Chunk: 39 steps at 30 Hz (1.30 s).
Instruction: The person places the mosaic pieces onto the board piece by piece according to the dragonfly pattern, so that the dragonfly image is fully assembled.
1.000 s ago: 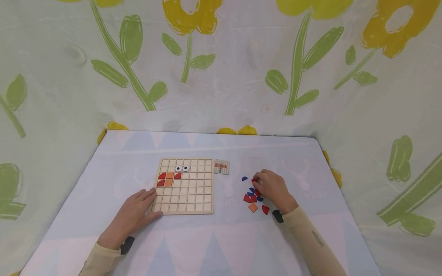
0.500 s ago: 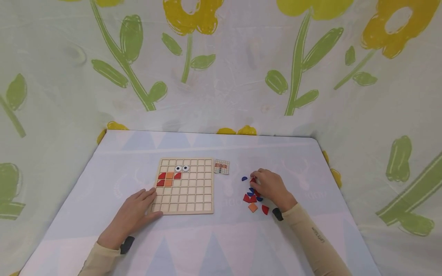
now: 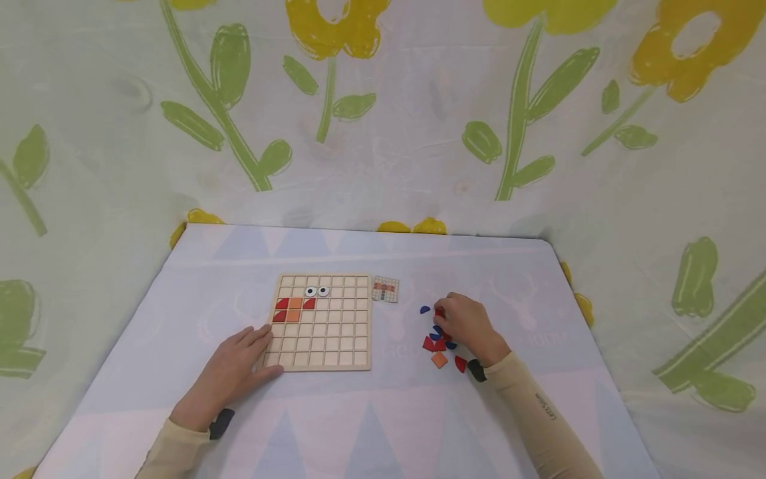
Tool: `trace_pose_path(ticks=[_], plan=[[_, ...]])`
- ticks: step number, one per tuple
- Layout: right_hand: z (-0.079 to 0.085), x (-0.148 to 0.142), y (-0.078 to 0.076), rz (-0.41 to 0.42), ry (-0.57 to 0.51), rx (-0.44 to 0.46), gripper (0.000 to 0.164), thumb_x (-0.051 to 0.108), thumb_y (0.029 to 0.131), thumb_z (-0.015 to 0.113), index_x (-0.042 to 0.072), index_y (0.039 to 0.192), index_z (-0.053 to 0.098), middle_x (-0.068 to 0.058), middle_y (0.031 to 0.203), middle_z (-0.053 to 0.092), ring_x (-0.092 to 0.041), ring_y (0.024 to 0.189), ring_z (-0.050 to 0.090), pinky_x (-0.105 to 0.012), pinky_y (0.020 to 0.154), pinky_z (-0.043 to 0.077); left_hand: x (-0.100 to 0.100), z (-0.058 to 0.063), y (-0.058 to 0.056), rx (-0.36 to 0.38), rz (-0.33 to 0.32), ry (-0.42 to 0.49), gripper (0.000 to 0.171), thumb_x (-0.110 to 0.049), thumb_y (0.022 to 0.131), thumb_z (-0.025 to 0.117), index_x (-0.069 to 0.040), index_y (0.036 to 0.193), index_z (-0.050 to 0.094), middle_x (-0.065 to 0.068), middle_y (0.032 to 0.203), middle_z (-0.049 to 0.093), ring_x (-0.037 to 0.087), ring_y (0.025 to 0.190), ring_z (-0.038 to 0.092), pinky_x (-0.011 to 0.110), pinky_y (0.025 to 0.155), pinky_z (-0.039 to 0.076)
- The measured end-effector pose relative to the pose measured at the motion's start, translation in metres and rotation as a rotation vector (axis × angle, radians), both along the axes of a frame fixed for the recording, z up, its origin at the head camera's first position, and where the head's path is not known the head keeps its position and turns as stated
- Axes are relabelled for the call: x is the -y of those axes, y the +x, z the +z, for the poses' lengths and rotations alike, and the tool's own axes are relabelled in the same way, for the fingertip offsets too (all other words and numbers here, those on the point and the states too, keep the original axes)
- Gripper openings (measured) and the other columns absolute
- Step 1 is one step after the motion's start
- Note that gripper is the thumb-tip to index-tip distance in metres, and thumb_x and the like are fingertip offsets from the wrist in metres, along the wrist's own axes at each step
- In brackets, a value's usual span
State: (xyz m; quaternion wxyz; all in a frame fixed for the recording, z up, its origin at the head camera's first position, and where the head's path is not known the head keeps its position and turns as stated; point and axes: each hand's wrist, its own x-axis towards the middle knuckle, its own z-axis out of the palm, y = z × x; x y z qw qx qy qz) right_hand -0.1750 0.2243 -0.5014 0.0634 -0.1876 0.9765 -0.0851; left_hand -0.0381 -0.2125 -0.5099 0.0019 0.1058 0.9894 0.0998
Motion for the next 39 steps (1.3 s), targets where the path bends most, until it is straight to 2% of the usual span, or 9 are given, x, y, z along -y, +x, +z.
trace_pose_path(ticks=[10, 16, 22, 27, 35, 39], plan=[[-0.0041, -0.0005, -0.0004, 0.037, -0.021, -0.068, 0.023, 0.021, 0.087, 0.083, 0.010, 0.107, 0.080, -0.005, 0.097, 0.072, -0.017, 0.080, 0.063, -0.032, 0.071, 0.061, 0.0006, -0.0006, -0.0021, 0.018, 0.006, 0.010, 0.081, -0.048, 0.084, 0.081, 0.006, 0.139, 0.057, 0.020, 0.148, 0.052, 0.045, 0.136, 0.046, 0.059, 0.113, 0.038], [-0.0064, -0.0013, 0.0008, 0.040, -0.011, -0.079, 0.025, 0.024, 0.088, 0.082, 0.010, 0.109, 0.080, -0.006, 0.099, 0.072, -0.018, 0.081, 0.064, -0.033, 0.072, 0.062, 0.0009, -0.0006, -0.0018, 0.021, 0.009, 0.005, 0.081, -0.049, 0.083, 0.081, 0.006, 0.138, 0.057, 0.020, 0.148, 0.052, 0.045, 0.136, 0.046, 0.060, 0.113, 0.038], [-0.0064, -0.0037, 0.0018, 0.022, 0.004, -0.058, 0.031, 0.025, 0.087, 0.082, 0.009, 0.114, 0.078, -0.007, 0.101, 0.070, -0.016, 0.079, 0.062, -0.030, 0.070, 0.062, 0.0011, -0.0011, -0.0011, 0.010, 0.005, -0.003, 0.080, -0.049, 0.083, 0.081, 0.005, 0.138, 0.058, 0.020, 0.147, 0.053, 0.044, 0.135, 0.047, 0.060, 0.112, 0.039], [-0.0033, -0.0040, -0.0003, 0.004, -0.028, -0.024, 0.032, 0.022, 0.087, 0.082, 0.009, 0.115, 0.076, -0.006, 0.099, 0.068, -0.016, 0.076, 0.058, -0.029, 0.066, 0.059, 0.0009, -0.0015, -0.0013, 0.012, 0.009, 0.003, 0.080, -0.049, 0.083, 0.081, 0.005, 0.138, 0.058, 0.020, 0.147, 0.053, 0.044, 0.136, 0.046, 0.059, 0.113, 0.038], [-0.0008, -0.0032, -0.0033, -0.032, -0.085, 0.075, 0.033, 0.025, 0.087, 0.082, 0.010, 0.116, 0.075, -0.001, 0.098, 0.067, -0.017, 0.082, 0.058, -0.034, 0.072, 0.059, 0.0003, -0.0038, -0.0013, 0.003, 0.003, 0.002, 0.081, -0.049, 0.083, 0.081, 0.005, 0.139, 0.058, 0.019, 0.148, 0.053, 0.044, 0.135, 0.047, 0.059, 0.113, 0.039], [-0.0005, -0.0023, -0.0040, -0.029, -0.080, 0.083, 0.032, 0.026, 0.088, 0.081, 0.010, 0.116, 0.075, -0.001, 0.098, 0.068, -0.017, 0.082, 0.058, -0.034, 0.072, 0.059, 0.0003, -0.0028, -0.0012, 0.004, 0.003, 0.007, 0.080, -0.049, 0.083, 0.081, 0.005, 0.138, 0.058, 0.019, 0.148, 0.053, 0.044, 0.135, 0.047, 0.059, 0.113, 0.039]])
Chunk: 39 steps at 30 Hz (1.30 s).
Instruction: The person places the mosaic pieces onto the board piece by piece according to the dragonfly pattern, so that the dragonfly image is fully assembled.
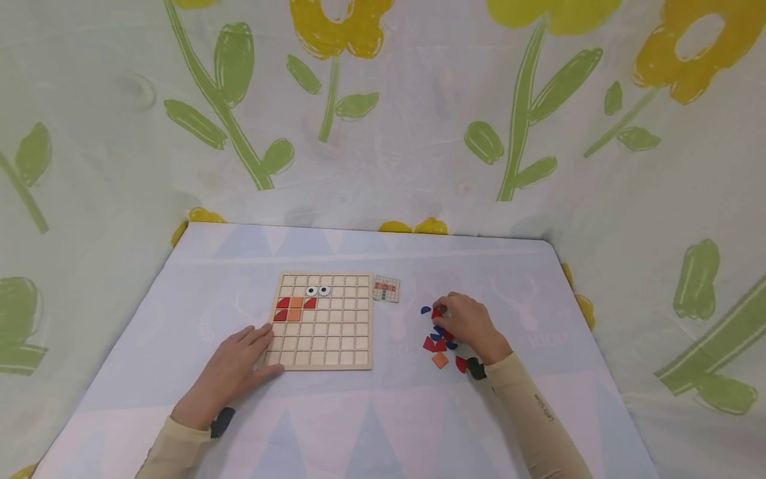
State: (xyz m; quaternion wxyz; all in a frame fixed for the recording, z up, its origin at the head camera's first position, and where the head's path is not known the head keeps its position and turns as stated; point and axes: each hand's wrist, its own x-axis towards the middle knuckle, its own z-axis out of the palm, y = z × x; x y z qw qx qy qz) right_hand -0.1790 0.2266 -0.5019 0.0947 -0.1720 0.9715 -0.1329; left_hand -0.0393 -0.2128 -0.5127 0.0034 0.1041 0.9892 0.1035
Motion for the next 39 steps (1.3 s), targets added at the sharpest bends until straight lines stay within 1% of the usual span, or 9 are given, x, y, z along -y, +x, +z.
trace_pose_path(ticks=[7, 13, 19, 22, 26, 29, 33, 36, 39], plan=[[0.001, 0.002, -0.001, 0.013, -0.019, -0.029, 0.031, 0.025, 0.090, 0.079, 0.009, 0.116, 0.076, -0.002, 0.100, 0.069, -0.018, 0.081, 0.058, -0.034, 0.070, 0.059, -0.001, 0.002, -0.001, 0.006, 0.002, -0.004, 0.080, -0.049, 0.083, 0.081, 0.005, 0.138, 0.058, 0.019, 0.148, 0.053, 0.044, 0.135, 0.047, 0.059, 0.113, 0.039], [0.007, 0.014, -0.004, 0.037, -0.081, -0.138, 0.031, 0.025, 0.088, 0.082, 0.014, 0.117, 0.076, 0.000, 0.099, 0.069, -0.015, 0.077, 0.057, -0.029, 0.065, 0.056, -0.001, 0.003, -0.001, 0.024, 0.013, -0.010, 0.081, -0.050, 0.083, 0.081, 0.005, 0.139, 0.057, 0.019, 0.148, 0.052, 0.044, 0.136, 0.046, 0.059, 0.114, 0.038], [0.017, 0.045, -0.005, 0.094, -0.155, -0.214, 0.030, 0.022, 0.086, 0.083, 0.014, 0.115, 0.077, -0.002, 0.099, 0.071, -0.014, 0.071, 0.053, -0.025, 0.060, 0.051, -0.001, 0.004, 0.000, 0.028, 0.014, -0.014, 0.081, -0.049, 0.083, 0.081, 0.005, 0.139, 0.057, 0.019, 0.148, 0.052, 0.044, 0.136, 0.046, 0.059, 0.114, 0.038], [0.017, 0.062, -0.006, 0.118, -0.175, -0.217, 0.030, 0.022, 0.087, 0.083, 0.015, 0.116, 0.077, -0.002, 0.100, 0.071, -0.014, 0.072, 0.054, -0.026, 0.060, 0.050, -0.001, 0.005, 0.000, 0.033, 0.012, -0.014, 0.081, -0.049, 0.084, 0.081, 0.005, 0.140, 0.057, 0.019, 0.148, 0.052, 0.044, 0.136, 0.045, 0.060, 0.113, 0.038], [0.016, 0.084, -0.010, 0.169, -0.232, -0.207, 0.031, 0.023, 0.088, 0.082, 0.015, 0.118, 0.076, -0.001, 0.101, 0.071, -0.018, 0.077, 0.060, -0.028, 0.061, 0.051, -0.001, 0.005, 0.001, 0.035, 0.009, -0.018, 0.080, -0.049, 0.084, 0.081, 0.004, 0.139, 0.057, 0.019, 0.148, 0.052, 0.044, 0.136, 0.045, 0.060, 0.113, 0.039], [0.017, 0.099, -0.013, 0.204, -0.271, -0.226, 0.031, 0.022, 0.088, 0.082, 0.015, 0.117, 0.077, 0.000, 0.102, 0.071, -0.020, 0.083, 0.066, -0.029, 0.065, 0.053, -0.001, 0.004, 0.000, 0.031, 0.009, -0.020, 0.081, -0.049, 0.084, 0.080, 0.005, 0.139, 0.057, 0.019, 0.148, 0.052, 0.044, 0.136, 0.046, 0.060, 0.113, 0.039], [0.020, 0.120, -0.016, 0.235, -0.287, -0.259, 0.029, 0.023, 0.088, 0.082, 0.015, 0.115, 0.077, 0.001, 0.102, 0.071, -0.017, 0.083, 0.065, -0.028, 0.066, 0.055, -0.001, 0.003, 0.000, 0.028, 0.010, -0.012, 0.081, -0.049, 0.084, 0.080, 0.005, 0.139, 0.057, 0.019, 0.148, 0.052, 0.044, 0.136, 0.046, 0.060, 0.113, 0.039], [0.023, 0.135, -0.020, 0.253, -0.290, -0.249, 0.028, 0.025, 0.089, 0.081, 0.017, 0.115, 0.077, 0.004, 0.102, 0.071, -0.013, 0.082, 0.062, -0.026, 0.065, 0.053, -0.001, 0.003, 0.000, 0.031, 0.011, -0.011, 0.081, -0.049, 0.084, 0.081, 0.005, 0.139, 0.057, 0.019, 0.148, 0.052, 0.044, 0.136, 0.046, 0.060, 0.113, 0.039], [0.025, 0.149, -0.024, 0.264, -0.298, -0.232, 0.027, 0.026, 0.090, 0.080, 0.018, 0.116, 0.076, 0.005, 0.103, 0.070, -0.014, 0.083, 0.062, -0.026, 0.065, 0.052, 0.000, 0.002, -0.001, 0.031, 0.010, -0.011, 0.081, -0.049, 0.084, 0.081, 0.005, 0.139, 0.057, 0.020, 0.148, 0.052, 0.044, 0.136, 0.046, 0.060, 0.113, 0.039]])
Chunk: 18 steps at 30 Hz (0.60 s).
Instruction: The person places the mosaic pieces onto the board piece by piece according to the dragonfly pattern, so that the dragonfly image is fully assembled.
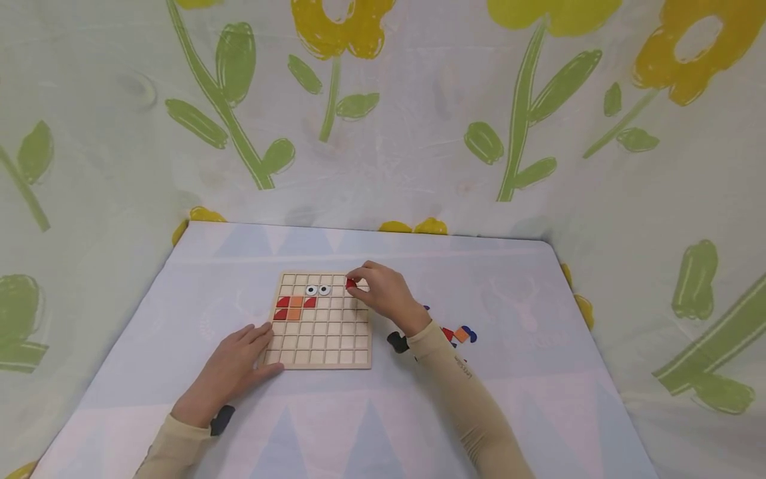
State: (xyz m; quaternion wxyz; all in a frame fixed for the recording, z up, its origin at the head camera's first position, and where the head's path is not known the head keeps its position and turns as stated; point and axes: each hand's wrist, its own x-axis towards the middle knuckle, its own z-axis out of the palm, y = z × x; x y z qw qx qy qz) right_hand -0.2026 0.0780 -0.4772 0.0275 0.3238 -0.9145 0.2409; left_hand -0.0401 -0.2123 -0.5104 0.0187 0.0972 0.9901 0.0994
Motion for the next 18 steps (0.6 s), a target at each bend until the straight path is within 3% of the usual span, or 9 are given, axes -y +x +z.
trace_pose_path(ticks=[6, 11, 18], plan=[[0.005, 0.026, -0.006, 0.053, -0.004, -0.006, 0.025, 0.025, 0.092, 0.078, 0.016, 0.115, 0.076, 0.001, 0.103, 0.071, -0.022, 0.092, 0.068, -0.030, 0.070, 0.057, 0.001, -0.002, 0.000, -0.006, -0.007, -0.001, 0.081, -0.049, 0.084, 0.080, 0.004, 0.139, 0.057, 0.019, 0.148, 0.052, 0.044, 0.136, 0.046, 0.059, 0.112, 0.039], [0.004, 0.047, -0.005, 0.090, 0.090, 0.020, 0.025, 0.029, 0.093, 0.077, 0.018, 0.115, 0.076, 0.006, 0.102, 0.070, -0.014, 0.090, 0.066, -0.026, 0.070, 0.056, 0.002, -0.002, 0.000, 0.001, -0.004, -0.006, 0.081, -0.050, 0.084, 0.080, 0.004, 0.140, 0.057, 0.019, 0.149, 0.052, 0.044, 0.136, 0.046, 0.059, 0.113, 0.039], [-0.010, 0.067, -0.002, 0.123, 0.204, 0.067, 0.024, 0.031, 0.093, 0.076, 0.021, 0.114, 0.078, 0.008, 0.100, 0.069, -0.007, 0.084, 0.060, -0.022, 0.066, 0.052, 0.001, -0.001, 0.001, -0.006, -0.008, -0.007, 0.080, -0.049, 0.084, 0.080, 0.004, 0.140, 0.057, 0.019, 0.149, 0.052, 0.044, 0.136, 0.046, 0.059, 0.113, 0.039]])
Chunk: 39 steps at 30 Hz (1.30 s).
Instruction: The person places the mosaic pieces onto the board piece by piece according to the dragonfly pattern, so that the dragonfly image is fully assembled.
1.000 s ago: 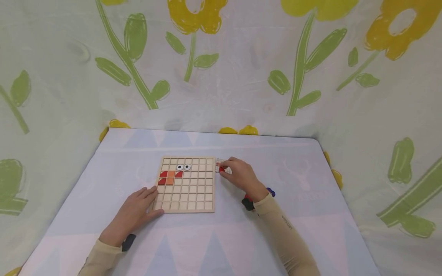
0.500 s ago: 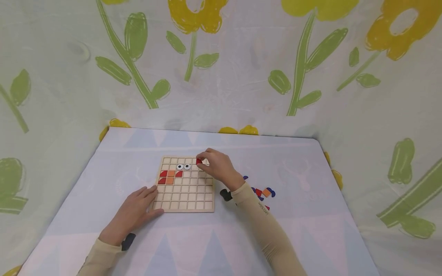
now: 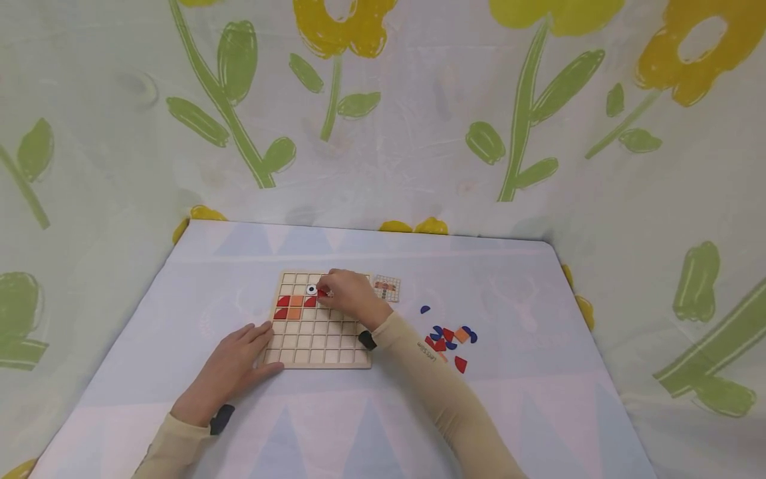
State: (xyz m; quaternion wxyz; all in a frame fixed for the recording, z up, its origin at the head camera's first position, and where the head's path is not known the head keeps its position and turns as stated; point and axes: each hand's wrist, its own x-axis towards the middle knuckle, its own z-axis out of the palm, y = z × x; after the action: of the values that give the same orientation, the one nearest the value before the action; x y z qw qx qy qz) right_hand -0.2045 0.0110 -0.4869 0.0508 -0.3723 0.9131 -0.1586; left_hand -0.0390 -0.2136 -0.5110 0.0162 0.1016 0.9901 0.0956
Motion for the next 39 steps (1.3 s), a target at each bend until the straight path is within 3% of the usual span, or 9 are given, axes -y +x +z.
trace_pose_path(ticks=[6, 16, 25, 39], plan=[[-0.012, 0.008, 0.000, -0.005, 0.036, -0.014, 0.024, 0.031, 0.092, 0.078, 0.019, 0.112, 0.078, 0.008, 0.095, 0.068, -0.005, 0.080, 0.058, -0.020, 0.067, 0.052, 0.001, 0.000, 0.000, -0.021, -0.006, 0.008, 0.080, -0.049, 0.083, 0.081, 0.004, 0.138, 0.058, 0.019, 0.147, 0.053, 0.044, 0.134, 0.048, 0.059, 0.112, 0.041], [-0.016, 0.011, 0.001, -0.040, 0.044, 0.019, 0.019, 0.028, 0.094, 0.075, 0.018, 0.110, 0.078, 0.007, 0.096, 0.069, -0.006, 0.080, 0.058, -0.022, 0.068, 0.053, 0.001, 0.000, -0.001, -0.022, -0.013, 0.028, 0.079, -0.048, 0.083, 0.081, 0.004, 0.138, 0.058, 0.019, 0.147, 0.054, 0.044, 0.134, 0.049, 0.059, 0.112, 0.041], [-0.015, 0.013, 0.003, -0.052, 0.081, 0.026, 0.023, 0.032, 0.094, 0.074, 0.020, 0.113, 0.078, 0.009, 0.086, 0.061, -0.008, 0.074, 0.054, -0.021, 0.059, 0.047, 0.000, 0.001, -0.001, 0.001, 0.005, 0.026, 0.081, -0.049, 0.083, 0.081, 0.004, 0.140, 0.057, 0.019, 0.148, 0.053, 0.044, 0.135, 0.047, 0.059, 0.113, 0.039], [-0.015, 0.013, 0.010, -0.032, 0.074, -0.020, 0.018, 0.025, 0.099, 0.068, 0.019, 0.111, 0.080, 0.005, 0.092, 0.069, -0.007, 0.072, 0.056, -0.020, 0.058, 0.049, 0.000, -0.001, -0.001, -0.004, 0.002, 0.025, 0.080, -0.048, 0.083, 0.081, 0.004, 0.139, 0.058, 0.019, 0.147, 0.053, 0.044, 0.134, 0.048, 0.059, 0.112, 0.040]])
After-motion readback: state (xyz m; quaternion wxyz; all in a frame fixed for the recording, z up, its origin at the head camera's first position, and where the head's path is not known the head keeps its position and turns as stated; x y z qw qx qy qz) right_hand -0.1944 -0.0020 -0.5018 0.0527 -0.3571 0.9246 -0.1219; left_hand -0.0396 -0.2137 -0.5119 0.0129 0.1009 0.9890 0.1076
